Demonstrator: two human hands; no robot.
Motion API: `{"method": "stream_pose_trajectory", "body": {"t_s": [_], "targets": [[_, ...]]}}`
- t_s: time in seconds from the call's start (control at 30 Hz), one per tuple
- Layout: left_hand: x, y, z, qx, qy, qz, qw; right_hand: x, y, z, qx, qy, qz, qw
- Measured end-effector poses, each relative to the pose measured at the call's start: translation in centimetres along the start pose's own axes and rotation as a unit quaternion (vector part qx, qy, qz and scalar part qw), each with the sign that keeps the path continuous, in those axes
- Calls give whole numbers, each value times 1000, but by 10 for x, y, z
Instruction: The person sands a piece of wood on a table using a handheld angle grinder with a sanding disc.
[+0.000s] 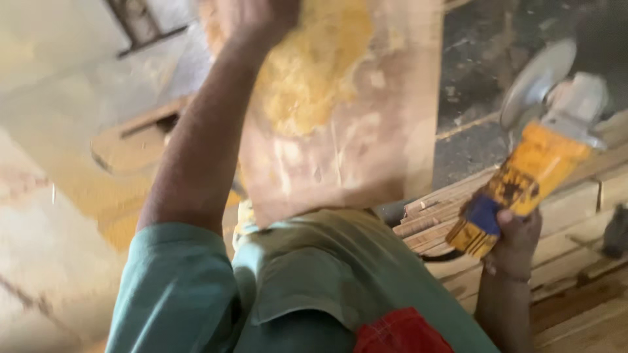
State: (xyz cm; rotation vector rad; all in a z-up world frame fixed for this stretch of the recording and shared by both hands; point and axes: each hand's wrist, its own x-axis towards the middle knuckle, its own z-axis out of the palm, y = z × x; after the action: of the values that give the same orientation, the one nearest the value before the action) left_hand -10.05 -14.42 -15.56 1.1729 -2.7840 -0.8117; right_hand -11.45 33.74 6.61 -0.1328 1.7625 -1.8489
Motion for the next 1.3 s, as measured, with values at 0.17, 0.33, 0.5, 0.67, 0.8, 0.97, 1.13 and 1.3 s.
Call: {"method": "stream_pose_trajectory", "body": {"t_s": [0.17, 0.33, 0.5, 0.67, 0.8, 0.97, 1.13, 1.3], "targets": [[-140, 50, 11, -218, 126, 29, 968, 80, 2, 26, -161, -80, 65, 982], [-208, 147, 2, -652, -201, -116, 722, 130, 12, 97, -311, -271, 11, 911], [-175, 131, -30, -701, -114, -221, 669, 159, 29, 158, -290, -385, -73, 873], [-135, 92, -37, -770, 40, -186, 609, 193, 51, 200, -326, -422, -138, 835], [-131, 59, -51, -788, 40, -134, 599, 193, 59, 226, -365, -419, -189, 809], [-179, 70, -50, -762, 15, -209, 613, 153, 49, 212, -389, -419, -168, 803], [-175, 93, -45, -776, -7, -151, 612, 149, 53, 184, -327, -404, -122, 845], [-123, 85, -42, -765, -56, -165, 620, 198, 68, 179, -302, -402, -157, 850]]}}
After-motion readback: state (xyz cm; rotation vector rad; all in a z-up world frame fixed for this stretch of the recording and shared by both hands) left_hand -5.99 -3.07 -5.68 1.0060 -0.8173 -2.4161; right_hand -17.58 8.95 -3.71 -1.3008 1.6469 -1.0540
